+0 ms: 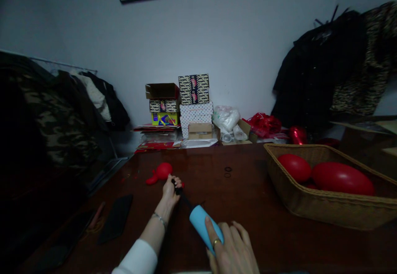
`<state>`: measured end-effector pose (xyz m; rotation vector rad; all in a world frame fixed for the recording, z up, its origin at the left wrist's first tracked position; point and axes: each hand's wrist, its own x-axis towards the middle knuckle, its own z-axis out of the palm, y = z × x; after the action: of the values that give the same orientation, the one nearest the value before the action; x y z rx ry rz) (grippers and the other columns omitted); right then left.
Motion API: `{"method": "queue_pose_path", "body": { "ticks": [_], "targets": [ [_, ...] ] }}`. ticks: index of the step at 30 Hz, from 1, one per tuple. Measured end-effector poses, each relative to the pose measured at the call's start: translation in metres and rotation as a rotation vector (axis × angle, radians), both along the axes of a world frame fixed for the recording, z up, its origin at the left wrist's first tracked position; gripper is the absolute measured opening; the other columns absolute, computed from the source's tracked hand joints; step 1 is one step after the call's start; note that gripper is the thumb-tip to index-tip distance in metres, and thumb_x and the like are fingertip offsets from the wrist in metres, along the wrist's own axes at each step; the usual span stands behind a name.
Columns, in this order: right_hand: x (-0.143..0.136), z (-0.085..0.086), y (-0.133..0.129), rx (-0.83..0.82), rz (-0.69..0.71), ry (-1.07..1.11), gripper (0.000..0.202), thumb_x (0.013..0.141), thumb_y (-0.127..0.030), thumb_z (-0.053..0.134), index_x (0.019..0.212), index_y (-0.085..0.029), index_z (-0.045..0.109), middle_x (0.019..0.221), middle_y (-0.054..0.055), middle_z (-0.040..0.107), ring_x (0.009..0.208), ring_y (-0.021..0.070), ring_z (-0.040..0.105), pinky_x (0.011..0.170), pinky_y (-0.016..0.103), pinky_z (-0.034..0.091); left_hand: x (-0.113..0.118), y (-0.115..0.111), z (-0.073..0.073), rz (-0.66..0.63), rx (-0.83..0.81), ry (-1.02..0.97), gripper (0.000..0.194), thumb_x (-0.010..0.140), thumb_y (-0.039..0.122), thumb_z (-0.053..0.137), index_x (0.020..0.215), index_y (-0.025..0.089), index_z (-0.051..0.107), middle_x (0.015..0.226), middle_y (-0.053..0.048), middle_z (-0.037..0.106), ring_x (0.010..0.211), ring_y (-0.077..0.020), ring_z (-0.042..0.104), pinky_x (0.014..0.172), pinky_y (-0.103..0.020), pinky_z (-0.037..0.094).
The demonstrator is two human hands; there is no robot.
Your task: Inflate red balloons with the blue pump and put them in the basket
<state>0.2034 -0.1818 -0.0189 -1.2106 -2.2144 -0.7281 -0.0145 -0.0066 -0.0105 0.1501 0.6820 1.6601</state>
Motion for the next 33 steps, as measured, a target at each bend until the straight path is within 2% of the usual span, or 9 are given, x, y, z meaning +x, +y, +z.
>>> {"method": "queue_pose_path", "body": {
  "ticks": [4,8,12,15,23,29,33],
  "targets": [
    [-0.024,0.008,0.009,-0.076,-0.083,0.106,0.053,0.074,-0.027,0.061,0.126,-0.026,0.048,0.085,0.002,0.062,0.080,0.0194,0.059,0.086,0.039,0.035,0.014,-0.008,0.001,-0.034,-0.011,0.000,0.030,0.095,0.031,0.037,0.068,0.018,0.037,0.053,0.006,0.032,0.036,-0.0032,0.031,0.032,-0.012,0.023],
    [-0.044,0.018,0.020,-0.191,-0.127,0.120,0.049,0.076,-0.022,0.059,0.125,-0.024,0.051,0.083,0.003,0.062,0.080,0.0195,0.058,0.087,0.039,0.035,0.026,-0.014,-0.003,-0.070,0.006,0.029,0.030,0.092,0.036,0.045,0.069,0.018,0.038,0.053,0.006,0.033,0.037,-0.0042,0.033,0.033,-0.014,0.027],
    [-0.052,0.022,0.027,-0.248,-0.182,0.127,0.050,0.075,-0.019,0.060,0.124,-0.024,0.052,0.088,0.004,0.062,0.085,0.0212,0.058,0.088,0.040,0.035,0.030,-0.016,-0.008,-0.088,-0.006,0.071,0.031,0.089,0.041,0.048,0.070,0.018,0.041,0.052,0.005,0.037,0.039,-0.0059,0.038,0.037,-0.016,0.033],
    [-0.053,0.019,0.028,-0.229,-0.172,0.138,0.052,0.075,-0.020,0.061,0.125,-0.025,0.051,0.088,0.004,0.063,0.084,0.0212,0.058,0.089,0.040,0.034,0.028,-0.014,-0.010,-0.077,-0.005,0.076,0.031,0.088,0.041,0.051,0.070,0.018,0.040,0.052,0.006,0.038,0.038,-0.0057,0.038,0.036,-0.016,0.032],
    [-0.041,0.005,0.019,-0.193,-0.109,0.147,0.058,0.074,-0.023,0.063,0.129,-0.026,0.045,0.085,0.001,0.061,0.080,0.0183,0.058,0.091,0.040,0.033,0.023,-0.007,-0.011,-0.039,-0.022,0.085,0.028,0.093,0.032,0.043,0.069,0.018,0.037,0.052,0.007,0.033,0.035,-0.0041,0.031,0.033,-0.014,0.025],
    [-0.010,-0.008,0.005,-0.030,-0.005,0.124,0.049,0.081,-0.033,0.055,0.128,-0.025,0.046,0.088,0.002,0.063,0.079,0.0172,0.059,0.086,0.037,0.036,0.001,0.002,-0.008,0.013,-0.025,0.076,0.027,0.092,0.030,0.044,0.069,0.019,0.036,0.053,0.007,0.032,0.036,-0.0041,0.032,0.032,-0.013,0.024],
    [0.009,-0.007,-0.003,-0.001,0.040,0.031,0.052,0.082,-0.033,0.052,0.132,-0.022,0.044,0.092,0.002,0.065,0.078,0.0161,0.059,0.083,0.034,0.039,-0.010,0.006,-0.004,0.041,-0.035,0.098,0.029,0.093,0.032,0.042,0.068,0.018,0.037,0.052,0.007,0.033,0.036,-0.0041,0.032,0.032,-0.013,0.025]
  ]
}}
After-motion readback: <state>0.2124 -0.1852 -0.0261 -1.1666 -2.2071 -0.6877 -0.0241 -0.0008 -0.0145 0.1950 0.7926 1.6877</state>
